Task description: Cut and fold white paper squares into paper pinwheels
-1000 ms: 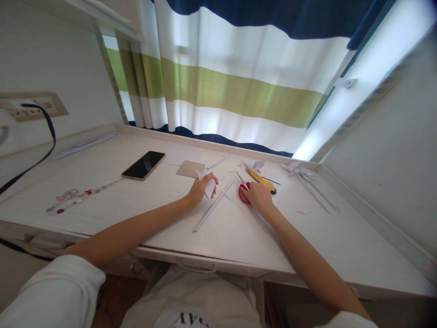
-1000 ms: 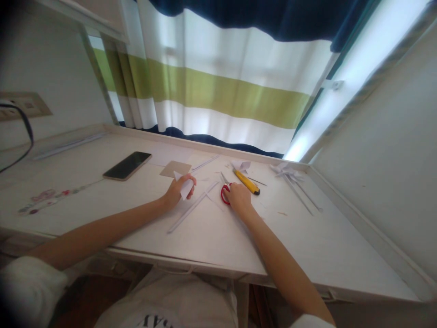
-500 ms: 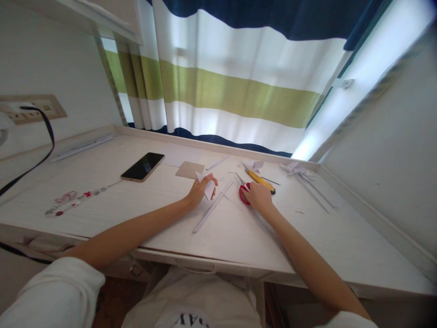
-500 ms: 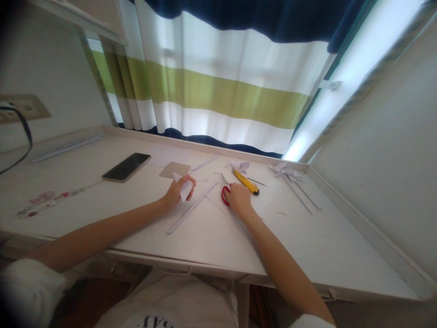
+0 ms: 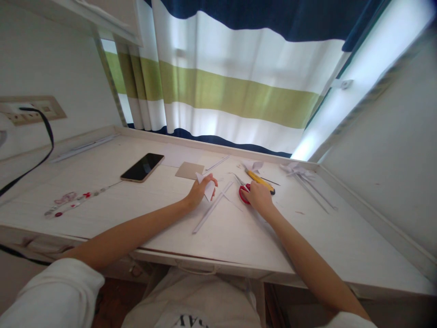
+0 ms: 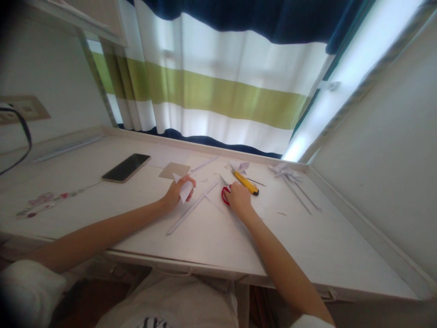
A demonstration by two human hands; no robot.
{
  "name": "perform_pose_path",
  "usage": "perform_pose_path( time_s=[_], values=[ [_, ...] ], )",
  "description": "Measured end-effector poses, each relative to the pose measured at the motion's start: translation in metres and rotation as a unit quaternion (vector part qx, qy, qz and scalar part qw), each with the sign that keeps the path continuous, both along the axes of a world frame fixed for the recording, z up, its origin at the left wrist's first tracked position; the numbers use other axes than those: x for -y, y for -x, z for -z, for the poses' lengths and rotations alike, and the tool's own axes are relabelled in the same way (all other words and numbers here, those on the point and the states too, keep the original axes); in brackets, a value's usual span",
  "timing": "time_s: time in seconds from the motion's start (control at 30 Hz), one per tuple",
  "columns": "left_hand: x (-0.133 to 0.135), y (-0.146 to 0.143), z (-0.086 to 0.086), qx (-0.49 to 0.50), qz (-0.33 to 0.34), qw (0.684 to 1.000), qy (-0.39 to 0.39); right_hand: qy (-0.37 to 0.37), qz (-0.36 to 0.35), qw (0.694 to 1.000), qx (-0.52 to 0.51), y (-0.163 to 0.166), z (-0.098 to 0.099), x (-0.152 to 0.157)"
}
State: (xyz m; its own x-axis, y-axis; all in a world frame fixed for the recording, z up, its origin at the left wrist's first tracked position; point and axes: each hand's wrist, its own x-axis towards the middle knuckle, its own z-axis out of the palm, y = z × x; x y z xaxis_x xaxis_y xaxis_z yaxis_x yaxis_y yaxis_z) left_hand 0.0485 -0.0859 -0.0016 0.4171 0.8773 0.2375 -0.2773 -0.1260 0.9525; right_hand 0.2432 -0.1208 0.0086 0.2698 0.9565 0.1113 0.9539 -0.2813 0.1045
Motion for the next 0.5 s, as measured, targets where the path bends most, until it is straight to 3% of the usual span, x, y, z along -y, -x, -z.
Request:
perform_pose_path(
  time_s=[0.5],
  values=[
    [0.0012, 0.0012, -0.0008, -0.008, 0.0, 1.0, -0.008, 0.025, -0.002, 1.0, -0.009, -0.0021, 0.0008, -0.0013]
  ],
)
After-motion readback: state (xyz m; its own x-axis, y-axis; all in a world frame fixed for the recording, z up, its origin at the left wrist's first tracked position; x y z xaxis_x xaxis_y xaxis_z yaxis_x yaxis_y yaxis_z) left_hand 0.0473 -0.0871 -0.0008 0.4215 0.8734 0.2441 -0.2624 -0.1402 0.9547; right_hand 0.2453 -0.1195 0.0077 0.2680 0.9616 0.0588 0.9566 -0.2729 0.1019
